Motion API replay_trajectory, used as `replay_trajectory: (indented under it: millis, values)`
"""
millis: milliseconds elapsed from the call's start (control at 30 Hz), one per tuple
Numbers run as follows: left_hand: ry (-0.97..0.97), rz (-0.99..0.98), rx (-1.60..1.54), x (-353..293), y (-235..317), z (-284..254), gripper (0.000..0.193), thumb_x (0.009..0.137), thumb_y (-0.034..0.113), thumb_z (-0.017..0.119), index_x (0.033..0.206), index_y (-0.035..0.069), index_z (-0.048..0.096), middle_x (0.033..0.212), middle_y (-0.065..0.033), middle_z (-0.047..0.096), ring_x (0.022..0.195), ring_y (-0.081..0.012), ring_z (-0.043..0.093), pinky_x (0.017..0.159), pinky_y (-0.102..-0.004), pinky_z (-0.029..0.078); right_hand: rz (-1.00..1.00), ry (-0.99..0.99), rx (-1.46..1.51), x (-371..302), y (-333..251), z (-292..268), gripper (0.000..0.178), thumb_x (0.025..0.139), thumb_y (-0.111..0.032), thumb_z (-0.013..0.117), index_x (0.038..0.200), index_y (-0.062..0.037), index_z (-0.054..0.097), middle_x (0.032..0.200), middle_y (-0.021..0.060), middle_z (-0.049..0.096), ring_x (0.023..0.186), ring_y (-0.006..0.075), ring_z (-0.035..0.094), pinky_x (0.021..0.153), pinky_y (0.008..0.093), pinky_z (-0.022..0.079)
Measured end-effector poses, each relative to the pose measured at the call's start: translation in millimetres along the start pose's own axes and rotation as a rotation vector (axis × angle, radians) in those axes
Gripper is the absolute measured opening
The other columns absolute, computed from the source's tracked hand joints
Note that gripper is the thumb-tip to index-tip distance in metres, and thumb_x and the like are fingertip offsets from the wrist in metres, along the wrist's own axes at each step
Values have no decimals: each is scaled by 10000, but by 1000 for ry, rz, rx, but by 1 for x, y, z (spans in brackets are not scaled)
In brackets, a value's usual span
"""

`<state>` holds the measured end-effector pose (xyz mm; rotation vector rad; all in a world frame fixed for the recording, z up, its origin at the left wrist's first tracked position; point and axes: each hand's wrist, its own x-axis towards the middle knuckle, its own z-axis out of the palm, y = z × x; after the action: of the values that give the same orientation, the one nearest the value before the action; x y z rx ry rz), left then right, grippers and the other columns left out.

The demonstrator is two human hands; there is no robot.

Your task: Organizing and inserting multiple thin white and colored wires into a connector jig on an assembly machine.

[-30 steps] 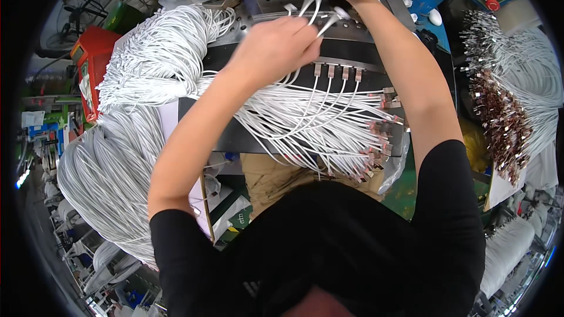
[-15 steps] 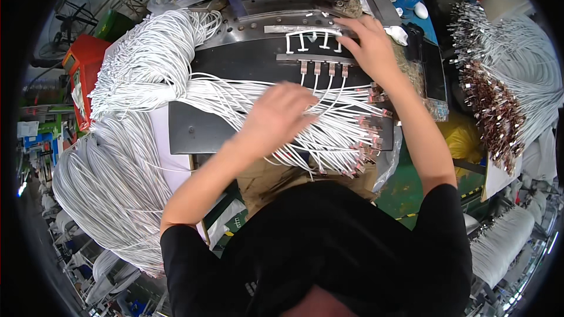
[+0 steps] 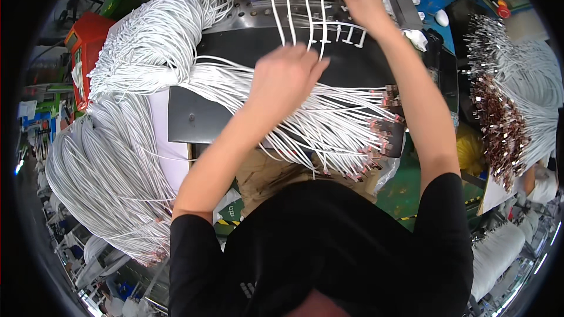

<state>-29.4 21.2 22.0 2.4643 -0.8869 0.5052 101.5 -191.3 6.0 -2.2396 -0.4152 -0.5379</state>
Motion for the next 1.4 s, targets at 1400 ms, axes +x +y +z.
replay_trajectory:
  millis: [1400]
  values:
    - [547, 1, 446, 88, -135, 78, 481, 860, 248, 591, 1288, 29, 598, 1358, -177, 584, 1306, -357, 495, 1106, -577, 325, -335, 158, -575, -2, -57, 45, 331, 967, -273, 565, 1179, -39, 662, 1084, 157, 671, 1085, 355, 602, 985, 428, 448]
